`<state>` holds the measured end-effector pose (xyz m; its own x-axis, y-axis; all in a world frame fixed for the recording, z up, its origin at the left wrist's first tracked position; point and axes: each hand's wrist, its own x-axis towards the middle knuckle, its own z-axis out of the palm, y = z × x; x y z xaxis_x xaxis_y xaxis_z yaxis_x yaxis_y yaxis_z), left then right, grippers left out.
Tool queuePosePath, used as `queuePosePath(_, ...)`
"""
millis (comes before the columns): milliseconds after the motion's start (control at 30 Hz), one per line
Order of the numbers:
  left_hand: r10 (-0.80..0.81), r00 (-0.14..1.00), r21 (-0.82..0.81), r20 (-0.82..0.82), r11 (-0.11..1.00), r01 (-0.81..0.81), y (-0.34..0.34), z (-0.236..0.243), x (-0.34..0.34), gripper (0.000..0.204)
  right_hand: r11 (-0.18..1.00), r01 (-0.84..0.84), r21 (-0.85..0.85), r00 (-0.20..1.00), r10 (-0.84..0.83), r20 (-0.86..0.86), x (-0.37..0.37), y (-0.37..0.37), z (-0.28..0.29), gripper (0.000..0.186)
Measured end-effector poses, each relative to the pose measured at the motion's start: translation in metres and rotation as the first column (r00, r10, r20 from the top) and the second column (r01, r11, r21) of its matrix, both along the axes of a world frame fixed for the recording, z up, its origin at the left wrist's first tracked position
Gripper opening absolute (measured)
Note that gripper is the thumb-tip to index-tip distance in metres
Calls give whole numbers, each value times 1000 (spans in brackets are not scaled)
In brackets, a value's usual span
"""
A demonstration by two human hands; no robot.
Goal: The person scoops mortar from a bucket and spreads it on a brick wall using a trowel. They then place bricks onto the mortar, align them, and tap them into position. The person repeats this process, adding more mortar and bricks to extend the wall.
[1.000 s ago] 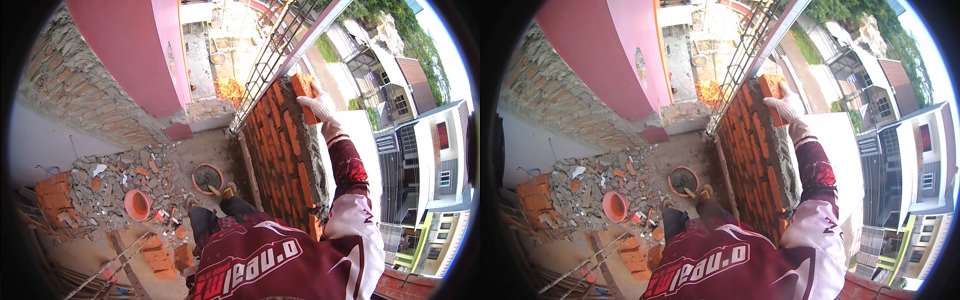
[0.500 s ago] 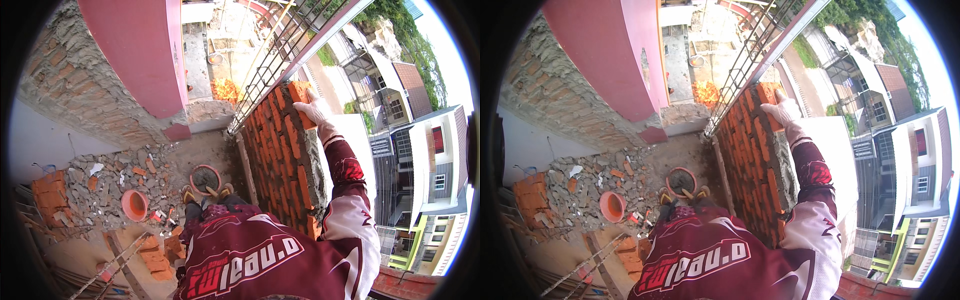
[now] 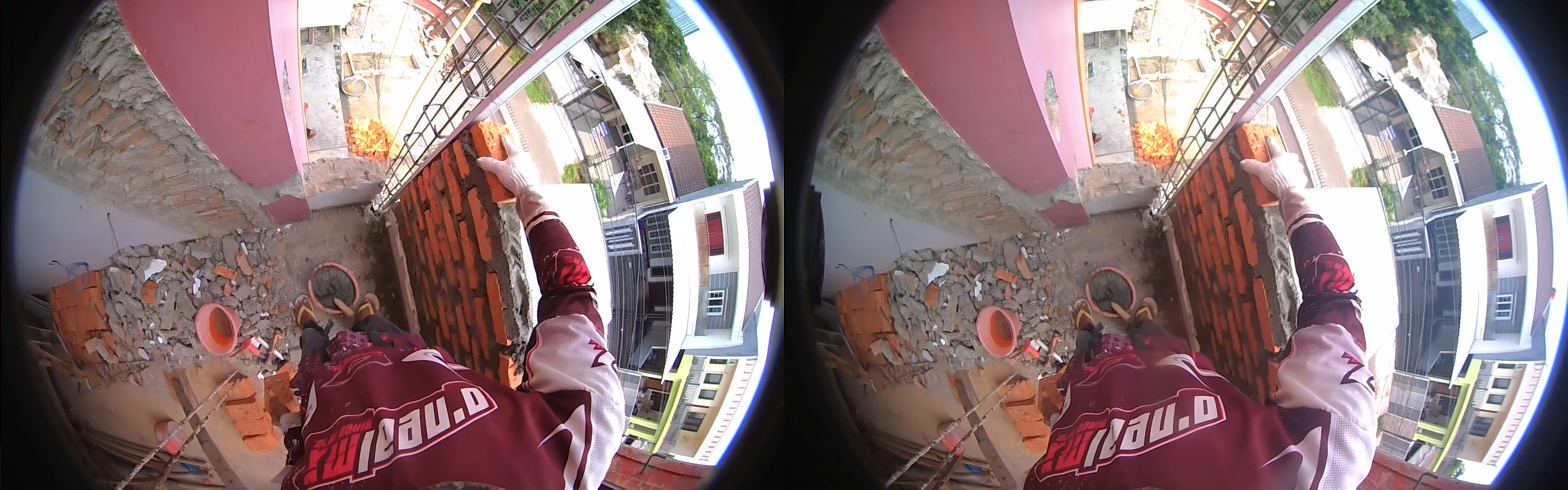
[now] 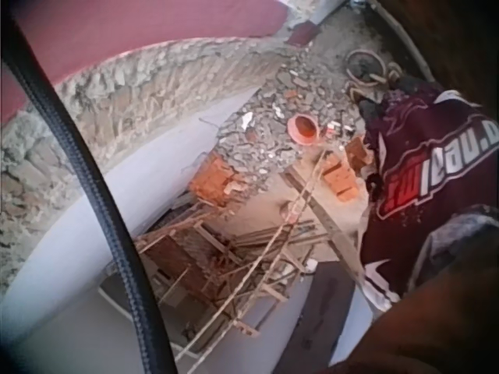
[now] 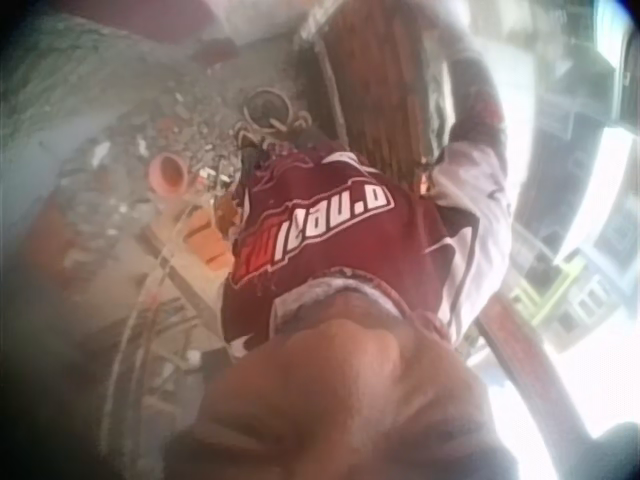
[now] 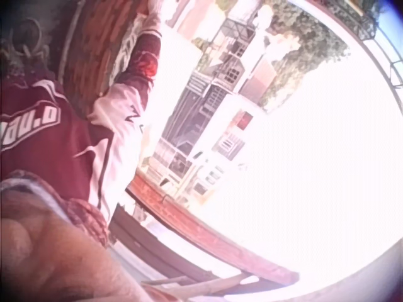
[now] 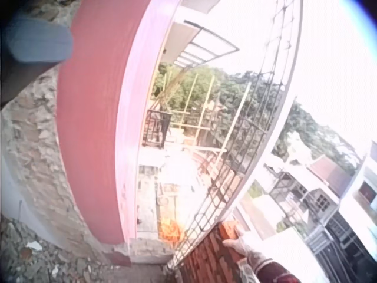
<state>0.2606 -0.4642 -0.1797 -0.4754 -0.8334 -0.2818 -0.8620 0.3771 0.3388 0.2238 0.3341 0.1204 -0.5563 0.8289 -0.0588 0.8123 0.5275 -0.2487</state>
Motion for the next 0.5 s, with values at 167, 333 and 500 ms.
queuePosePath(167,10,1000,8,-1,1000,-10,8,2,-6,94,999,-17,28,999,15,38,1,3,-8,105)
queuePosePath(333,6,1000,14,6,1000,-6,12,3,-2,93,998,-6,59,995,0,99,1,-2,-3,106)
queuePosePath(500,-2,1000,19,8,1000,1,15,0,-12,92,1000,-11,2,996,11,89,-9,-9,8,110)
